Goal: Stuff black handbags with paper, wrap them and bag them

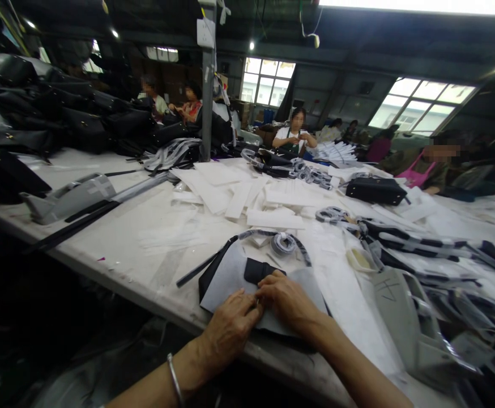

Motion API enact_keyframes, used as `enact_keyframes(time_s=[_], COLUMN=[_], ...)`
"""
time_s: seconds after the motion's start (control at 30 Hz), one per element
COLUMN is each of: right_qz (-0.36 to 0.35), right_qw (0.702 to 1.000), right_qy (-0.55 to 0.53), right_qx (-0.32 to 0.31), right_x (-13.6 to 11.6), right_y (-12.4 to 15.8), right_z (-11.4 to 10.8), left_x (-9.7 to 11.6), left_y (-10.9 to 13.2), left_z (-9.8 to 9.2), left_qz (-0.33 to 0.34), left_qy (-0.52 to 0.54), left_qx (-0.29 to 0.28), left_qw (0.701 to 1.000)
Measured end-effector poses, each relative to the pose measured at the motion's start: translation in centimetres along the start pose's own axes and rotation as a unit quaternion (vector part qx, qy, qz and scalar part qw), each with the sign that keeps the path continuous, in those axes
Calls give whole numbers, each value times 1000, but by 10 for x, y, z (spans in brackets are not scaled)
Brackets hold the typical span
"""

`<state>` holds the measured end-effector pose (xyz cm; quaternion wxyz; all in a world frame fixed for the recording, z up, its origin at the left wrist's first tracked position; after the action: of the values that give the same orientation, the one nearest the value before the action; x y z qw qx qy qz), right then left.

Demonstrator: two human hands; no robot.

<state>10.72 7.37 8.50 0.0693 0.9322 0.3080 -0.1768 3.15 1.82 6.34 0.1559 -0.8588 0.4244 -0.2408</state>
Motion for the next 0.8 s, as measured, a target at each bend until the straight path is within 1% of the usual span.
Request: enact_keyframes(time_s=[0.07, 0.17, 0.37, 0.53, 0.63, 0.73, 0.8], right_qz=[-21, -48, -24, -24, -25, -21, -12], right_qw=[999, 996, 982, 978, 977, 976, 978], right_qy=[47, 78, 181, 185, 192, 201, 185], right_qx=[-2, 6, 47, 87, 88, 79, 92], right_x=[-11, -21, -21, -20, -20, -21, -23], right_y=[-1, 3, 8, 11, 13, 18, 26], right_z=[-1, 0, 8, 8, 9, 13, 13], left_x=[0, 2, 1, -1, -1, 0, 1], left_y=[0, 1, 0, -1, -1, 0, 1], left_z=[-1, -4, -3, -1, -2, 0, 3], left_qz=[1, 8, 3, -6, -2, 8, 18], left_qy=[6, 13, 10, 3, 9, 14, 13], left_qx=[11, 24, 32, 37, 40, 26, 14], left_qw=[1000, 1000, 999, 999, 999, 1000, 1000])
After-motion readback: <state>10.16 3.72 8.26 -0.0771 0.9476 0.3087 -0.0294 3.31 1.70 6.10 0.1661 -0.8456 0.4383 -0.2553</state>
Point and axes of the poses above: each hand's wrist, its own y-axis away from the middle knuckle, its own z-axis out of the palm, x = y × z, the point moved 10 cm from there along -y, towards the middle knuckle, and after that the axes turned 3 degrees about -x, right-handed, at the moved point
